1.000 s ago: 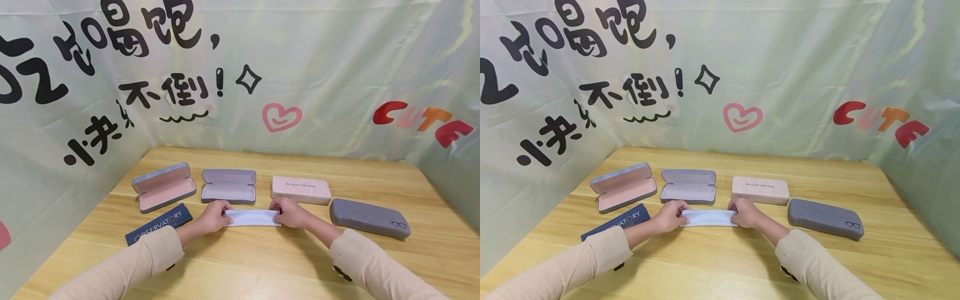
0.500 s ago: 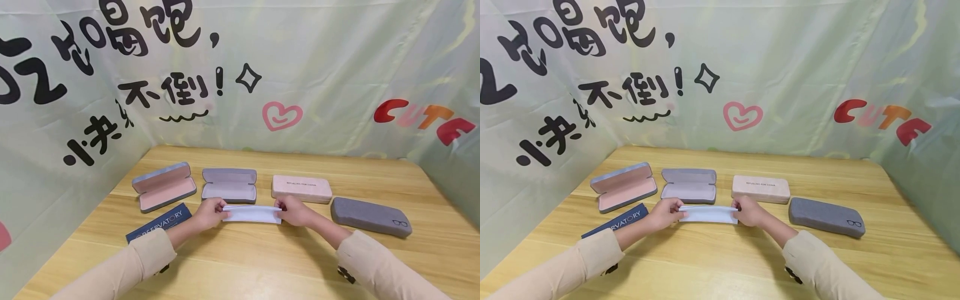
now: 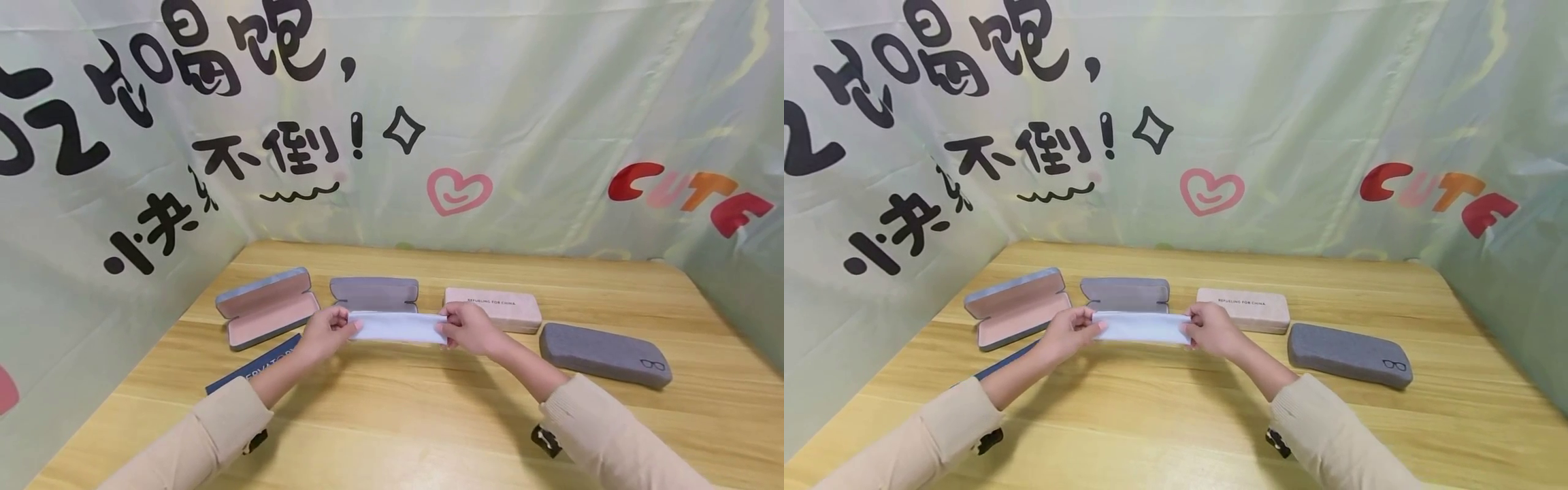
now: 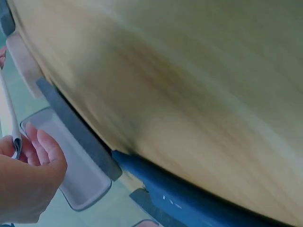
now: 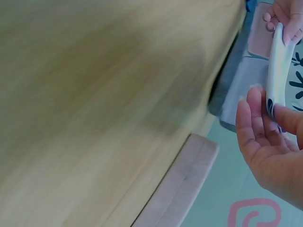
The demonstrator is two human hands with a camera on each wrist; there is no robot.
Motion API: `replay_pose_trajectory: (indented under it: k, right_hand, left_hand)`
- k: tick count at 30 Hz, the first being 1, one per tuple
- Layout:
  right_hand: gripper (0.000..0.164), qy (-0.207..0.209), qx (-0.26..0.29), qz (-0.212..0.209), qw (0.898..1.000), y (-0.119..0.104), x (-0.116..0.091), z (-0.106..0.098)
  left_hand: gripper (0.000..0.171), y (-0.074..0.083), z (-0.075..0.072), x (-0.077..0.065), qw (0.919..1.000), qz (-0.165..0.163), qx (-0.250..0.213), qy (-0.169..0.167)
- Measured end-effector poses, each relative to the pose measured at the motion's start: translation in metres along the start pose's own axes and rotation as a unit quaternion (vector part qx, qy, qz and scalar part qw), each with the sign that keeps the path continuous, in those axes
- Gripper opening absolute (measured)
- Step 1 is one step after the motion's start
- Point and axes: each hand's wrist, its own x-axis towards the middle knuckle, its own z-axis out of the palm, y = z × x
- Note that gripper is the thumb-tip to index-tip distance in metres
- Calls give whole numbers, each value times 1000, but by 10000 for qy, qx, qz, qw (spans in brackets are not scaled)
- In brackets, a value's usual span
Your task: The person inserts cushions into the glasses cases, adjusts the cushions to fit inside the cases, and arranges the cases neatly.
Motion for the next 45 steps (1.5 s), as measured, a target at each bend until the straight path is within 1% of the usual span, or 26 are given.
replay_pose_trajectory:
  k: [3, 8, 15, 20, 22, 25, 31, 33, 40, 45]
  right_hand:
    - [8, 87, 329, 213, 9992, -5, 5, 3]
    - [16, 321, 636, 576, 9958, -11, 10, 9]
    - [10, 884, 776, 1044, 9876, -17, 18, 16]
    - [8, 1269, 651, 1137, 9832, -19, 26, 19]
    - [6, 1369, 577, 1154, 9821, -18, 28, 21]
    - [4, 1479, 535, 1227, 9799, -16, 33, 25]
    - [6, 1571, 268, 1294, 9787, -10, 40, 32]
    - [6, 1625, 259, 1326, 9774, -9, 43, 34]
    - [6, 1893, 203, 1466, 9707, -2, 53, 40]
    - [6, 1987, 114, 1494, 9685, 0, 58, 44]
  left_hand:
    - [16, 2, -5, 2, 9999, -34, -118, 121]
    - [17, 0, -9, 5, 9994, -175, -193, 249]
    - [17, -5, -11, 11, 9983, -216, -270, 471]
    - [20, -7, -12, 14, 9975, -173, -317, 600]
    - [21, -8, -13, 16, 9972, -150, -217, 696]
    - [22, -11, -13, 20, 9965, -106, 49, 823]
    - [22, -15, -16, 27, 9939, 23, 464, 998]
    - [21, -16, -17, 30, 9928, 32, 580, 1043]
    - [17, -22, -16, 40, 9920, -209, 937, 818]
    - [16, -23, -16, 42, 9864, -312, 1345, 887]
